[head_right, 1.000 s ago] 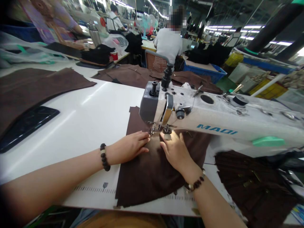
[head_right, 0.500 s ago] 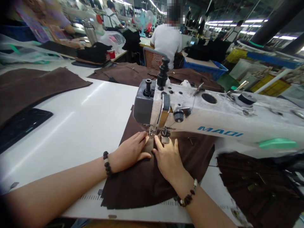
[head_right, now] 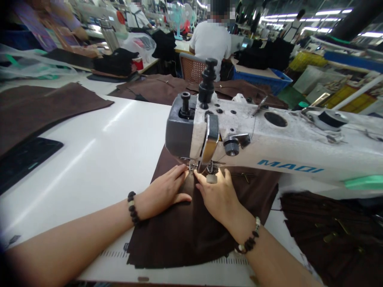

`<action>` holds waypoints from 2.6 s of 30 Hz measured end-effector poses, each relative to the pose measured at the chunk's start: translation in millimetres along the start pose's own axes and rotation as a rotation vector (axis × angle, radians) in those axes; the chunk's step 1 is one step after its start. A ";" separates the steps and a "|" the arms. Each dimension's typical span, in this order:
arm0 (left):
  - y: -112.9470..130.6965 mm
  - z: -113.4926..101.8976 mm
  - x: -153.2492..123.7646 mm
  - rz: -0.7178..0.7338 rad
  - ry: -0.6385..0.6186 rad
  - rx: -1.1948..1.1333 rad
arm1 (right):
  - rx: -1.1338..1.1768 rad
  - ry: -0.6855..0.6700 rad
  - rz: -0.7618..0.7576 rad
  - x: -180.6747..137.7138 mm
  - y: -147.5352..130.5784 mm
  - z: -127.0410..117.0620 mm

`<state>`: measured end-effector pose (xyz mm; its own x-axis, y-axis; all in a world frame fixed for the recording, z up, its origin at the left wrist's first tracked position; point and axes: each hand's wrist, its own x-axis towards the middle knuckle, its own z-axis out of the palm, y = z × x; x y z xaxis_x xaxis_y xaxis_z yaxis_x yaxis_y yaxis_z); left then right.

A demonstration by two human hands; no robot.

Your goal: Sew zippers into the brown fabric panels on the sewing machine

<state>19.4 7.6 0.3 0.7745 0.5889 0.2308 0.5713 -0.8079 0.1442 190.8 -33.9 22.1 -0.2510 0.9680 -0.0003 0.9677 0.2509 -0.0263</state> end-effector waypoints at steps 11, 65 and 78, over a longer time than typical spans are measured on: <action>0.8 7.7 2.5 -0.029 -0.064 0.039 | 0.172 0.065 -0.012 -8.5 -0.7 23.6; -3.2 1.3 9.0 -0.014 -0.156 0.045 | 0.148 0.118 0.051 -3.2 -7.2 27.2; -7.3 2.9 10.7 -0.009 -0.130 0.047 | 0.150 0.128 0.068 0.1 -6.0 29.4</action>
<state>24.3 19.9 -1.0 0.7960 0.5965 0.1027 0.5883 -0.8024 0.1002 184.3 -35.5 -7.1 -0.1703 0.9782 0.1192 0.9653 0.1899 -0.1791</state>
